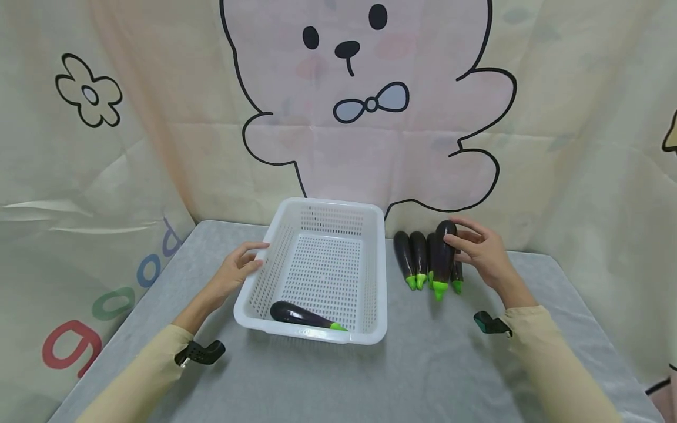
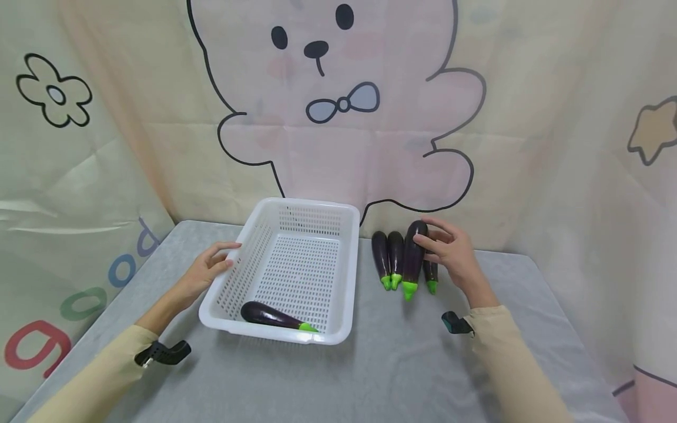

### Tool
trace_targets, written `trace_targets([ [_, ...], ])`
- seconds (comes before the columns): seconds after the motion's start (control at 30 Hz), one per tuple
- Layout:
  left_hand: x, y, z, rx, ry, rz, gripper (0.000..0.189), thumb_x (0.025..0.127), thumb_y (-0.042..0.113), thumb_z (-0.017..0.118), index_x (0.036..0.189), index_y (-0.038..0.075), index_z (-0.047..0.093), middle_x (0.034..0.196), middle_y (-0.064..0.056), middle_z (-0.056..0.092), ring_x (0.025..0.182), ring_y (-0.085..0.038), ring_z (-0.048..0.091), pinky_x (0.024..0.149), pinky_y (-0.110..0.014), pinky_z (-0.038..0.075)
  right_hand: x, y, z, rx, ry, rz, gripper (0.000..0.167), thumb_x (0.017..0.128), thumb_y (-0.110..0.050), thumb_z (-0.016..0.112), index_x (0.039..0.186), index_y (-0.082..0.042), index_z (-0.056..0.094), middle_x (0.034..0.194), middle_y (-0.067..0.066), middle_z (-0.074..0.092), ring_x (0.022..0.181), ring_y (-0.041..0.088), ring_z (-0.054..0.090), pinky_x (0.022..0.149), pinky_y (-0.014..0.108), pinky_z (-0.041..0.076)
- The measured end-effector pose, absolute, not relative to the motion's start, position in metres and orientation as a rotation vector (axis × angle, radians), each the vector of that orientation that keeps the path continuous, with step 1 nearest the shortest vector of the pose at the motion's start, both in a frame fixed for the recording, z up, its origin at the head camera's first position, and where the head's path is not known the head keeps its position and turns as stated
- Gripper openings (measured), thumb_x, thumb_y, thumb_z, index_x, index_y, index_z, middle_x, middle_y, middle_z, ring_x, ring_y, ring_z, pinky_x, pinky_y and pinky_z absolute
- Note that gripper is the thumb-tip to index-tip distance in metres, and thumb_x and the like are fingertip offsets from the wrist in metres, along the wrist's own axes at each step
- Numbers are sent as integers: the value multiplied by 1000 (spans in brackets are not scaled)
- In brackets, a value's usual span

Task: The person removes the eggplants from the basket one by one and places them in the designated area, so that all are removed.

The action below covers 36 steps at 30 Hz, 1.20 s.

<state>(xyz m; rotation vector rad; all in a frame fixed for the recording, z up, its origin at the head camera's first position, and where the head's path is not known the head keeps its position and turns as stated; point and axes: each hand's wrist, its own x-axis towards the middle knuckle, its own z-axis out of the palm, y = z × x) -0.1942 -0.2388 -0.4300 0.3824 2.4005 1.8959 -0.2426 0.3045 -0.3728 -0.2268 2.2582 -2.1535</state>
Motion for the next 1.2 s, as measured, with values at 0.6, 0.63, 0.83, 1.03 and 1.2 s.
trace_targets([
  [0.6, -195, -240, -431, 388, 2392, 1908, 44, 106, 15, 57, 147, 5, 45, 128, -33, 54, 98, -36, 64, 74, -40, 56, -244, 357, -387, -95, 2294, -2022, 60, 96, -17, 74, 150, -10, 49, 114, -1, 62, 95, 9, 67, 76, 27, 56],
  [0.63, -195, -240, -431, 389, 2392, 1909, 44, 106, 15, 57, 147, 5, 45, 128, -33, 54, 98, -36, 64, 74, -40, 56, -245, 359, -388, -81, 2300, -2005, 60, 96, -18, 74, 150, -11, 49, 115, -2, 61, 95, 8, 67, 76, 26, 56],
  [0.83, -195, -239, -432, 372, 2405, 1896, 45, 105, 16, 59, 147, 6, 46, 128, -30, 55, 98, -33, 65, 74, -41, 56, -256, 376, -396, -10, 2347, -1898, 67, 95, -26, 75, 153, -13, 46, 119, -5, 58, 97, 6, 65, 77, 25, 55],
  [1.03, -196, -239, -431, 359, 2402, 1896, 44, 105, 18, 60, 146, 9, 47, 128, -30, 55, 98, -34, 65, 74, -42, 57, -270, 395, -406, -53, 2336, -1874, 64, 97, -24, 72, 154, -14, 44, 120, -9, 58, 102, 5, 61, 78, 23, 53],
  [1.2, -195, -239, -430, 373, 2398, 1900, 44, 105, 17, 60, 146, 8, 46, 128, -30, 55, 97, -34, 65, 73, -41, 57, -279, 409, -414, -62, 2336, -1827, 64, 100, -23, 68, 156, -11, 39, 128, -3, 54, 101, 4, 62, 79, 23, 53],
])
